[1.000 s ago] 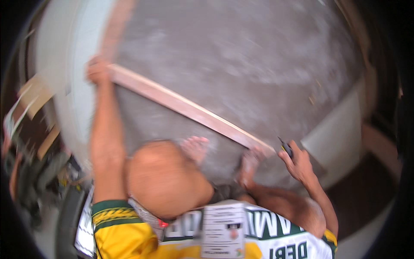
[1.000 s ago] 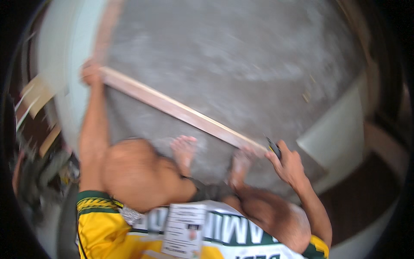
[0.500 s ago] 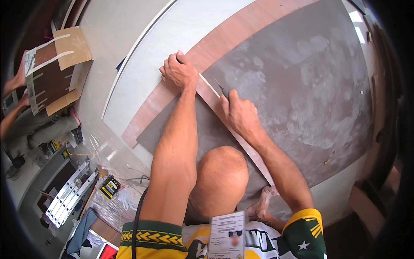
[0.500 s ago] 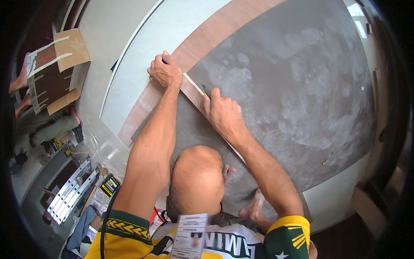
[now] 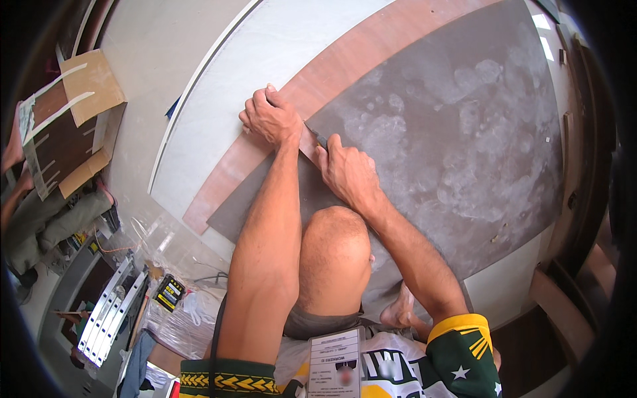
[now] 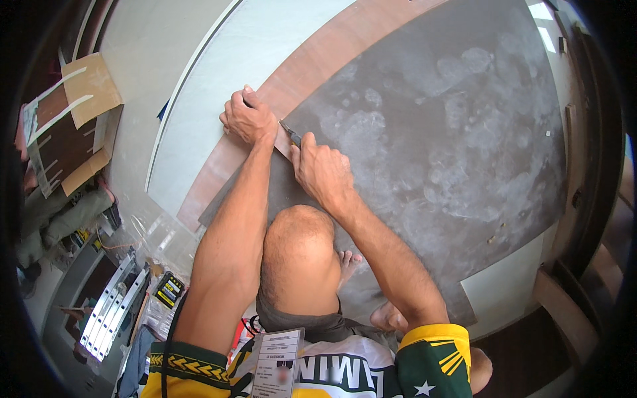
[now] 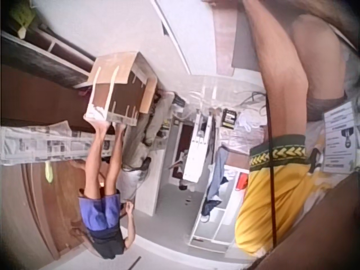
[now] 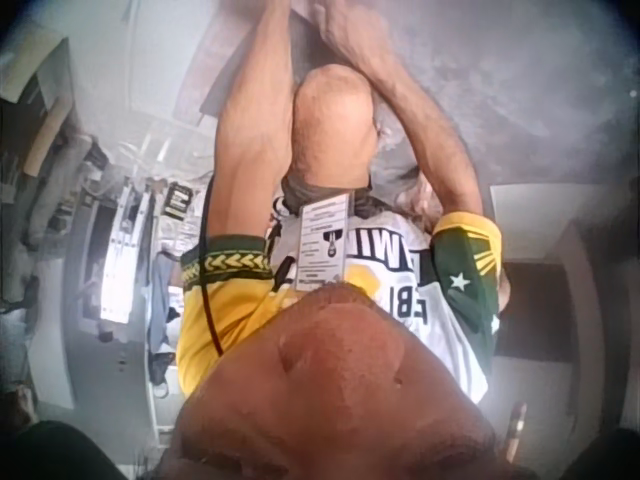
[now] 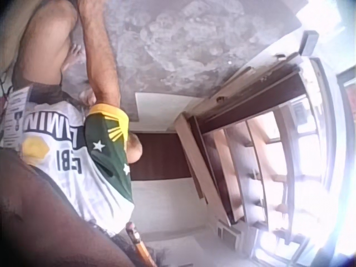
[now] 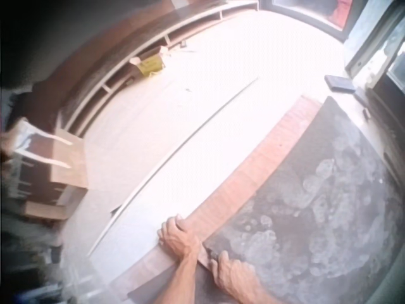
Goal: The person uses a utility knife and a straight edge to score and cut a large sheet of laminate flooring. They repeatedly score the material along the straight edge, snap the sheet to separate the pieces, and then lift and move the cut sections.
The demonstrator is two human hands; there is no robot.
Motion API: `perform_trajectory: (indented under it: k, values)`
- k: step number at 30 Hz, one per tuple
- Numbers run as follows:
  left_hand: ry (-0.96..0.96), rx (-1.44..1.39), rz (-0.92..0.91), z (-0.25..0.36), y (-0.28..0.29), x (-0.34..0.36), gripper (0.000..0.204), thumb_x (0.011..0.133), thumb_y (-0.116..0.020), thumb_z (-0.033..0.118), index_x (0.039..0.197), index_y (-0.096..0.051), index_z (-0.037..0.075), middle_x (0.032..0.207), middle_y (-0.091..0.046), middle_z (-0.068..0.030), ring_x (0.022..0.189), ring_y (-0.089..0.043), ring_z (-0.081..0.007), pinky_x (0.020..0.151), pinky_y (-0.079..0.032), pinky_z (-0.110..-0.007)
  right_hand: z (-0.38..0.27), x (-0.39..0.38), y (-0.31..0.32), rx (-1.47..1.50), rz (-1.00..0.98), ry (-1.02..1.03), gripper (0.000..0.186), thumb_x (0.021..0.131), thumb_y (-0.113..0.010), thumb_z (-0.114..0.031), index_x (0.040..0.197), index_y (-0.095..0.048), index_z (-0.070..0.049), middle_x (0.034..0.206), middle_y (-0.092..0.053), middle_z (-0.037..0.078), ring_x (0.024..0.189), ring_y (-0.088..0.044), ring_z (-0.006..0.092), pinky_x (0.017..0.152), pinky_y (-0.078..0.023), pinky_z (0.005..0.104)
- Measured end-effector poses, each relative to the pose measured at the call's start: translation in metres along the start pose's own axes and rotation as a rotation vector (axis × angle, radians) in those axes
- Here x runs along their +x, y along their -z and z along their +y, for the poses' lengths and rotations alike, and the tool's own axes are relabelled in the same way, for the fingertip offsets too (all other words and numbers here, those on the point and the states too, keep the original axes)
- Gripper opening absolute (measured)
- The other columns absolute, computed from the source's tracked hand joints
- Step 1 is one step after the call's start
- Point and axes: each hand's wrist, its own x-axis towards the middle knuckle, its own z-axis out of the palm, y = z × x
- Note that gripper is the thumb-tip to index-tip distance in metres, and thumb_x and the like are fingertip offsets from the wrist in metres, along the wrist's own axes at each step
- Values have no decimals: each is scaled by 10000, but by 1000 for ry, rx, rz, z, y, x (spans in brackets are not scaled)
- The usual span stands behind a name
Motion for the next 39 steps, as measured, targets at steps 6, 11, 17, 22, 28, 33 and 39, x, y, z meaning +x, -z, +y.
perform_trajectory:
  k: [6,11,17,22,28,33,39]
  values:
    - [-9,19,-8,2,3,-1,363,1031,-513,416,1087,-721,124,1123,-677,-93,1108,-554,-348,944,-399,-559,-8,4,9,28,-89,-84,370,1053,-509,-329,962,-562,26,771,-696,299,768,-710,488,705,-580,561]
    - [-20,26,-23,1,4,1,363,1034,-512,415,1081,-723,124,1120,-677,-88,1108,-555,-348,946,-402,-548,-3,4,5,18,-103,-90,366,1051,-519,-330,970,-556,25,790,-699,301,795,-713,492,711,-584,564]
    - [-22,71,-22,3,5,-1,329,1032,-514,384,1053,-728,136,1097,-681,-69,1065,-565,-315,912,-422,-507,-2,3,3,4,-108,-94,345,1044,-541,-314,965,-541,22,796,-697,306,803,-713,491,689,-582,569]
    - [-20,51,-17,3,5,0,339,1030,-514,400,1055,-727,137,1105,-682,-75,1078,-562,-327,922,-417,-520,-4,2,2,14,-96,-108,355,1044,-544,-322,968,-536,25,801,-692,314,794,-704,499,687,-570,585]
    - [-15,53,-24,2,8,-6,385,1021,-505,433,1082,-729,126,1128,-687,-99,1110,-564,-358,950,-406,-550,50,-65,-4,-43,-173,-217,359,1048,-535,-332,986,-516,22,768,-685,306,760,-695,500,659,-554,593]
    - [8,31,-56,6,4,2,424,1011,-497,458,1084,-735,114,1118,-691,-117,1109,-563,-376,958,-400,-563,79,-116,-3,-109,-192,-303,352,1038,-545,-335,971,-494,7,745,-682,301,735,-690,510,648,-558,583]
    - [4,64,-53,5,9,1,437,1027,-481,442,1069,-732,87,1130,-690,-141,1079,-568,-383,941,-407,-564,149,-243,1,-210,-325,-550,317,1027,-548,-314,1005,-500,-1,793,-690,313,790,-696,507,698,-558,579]
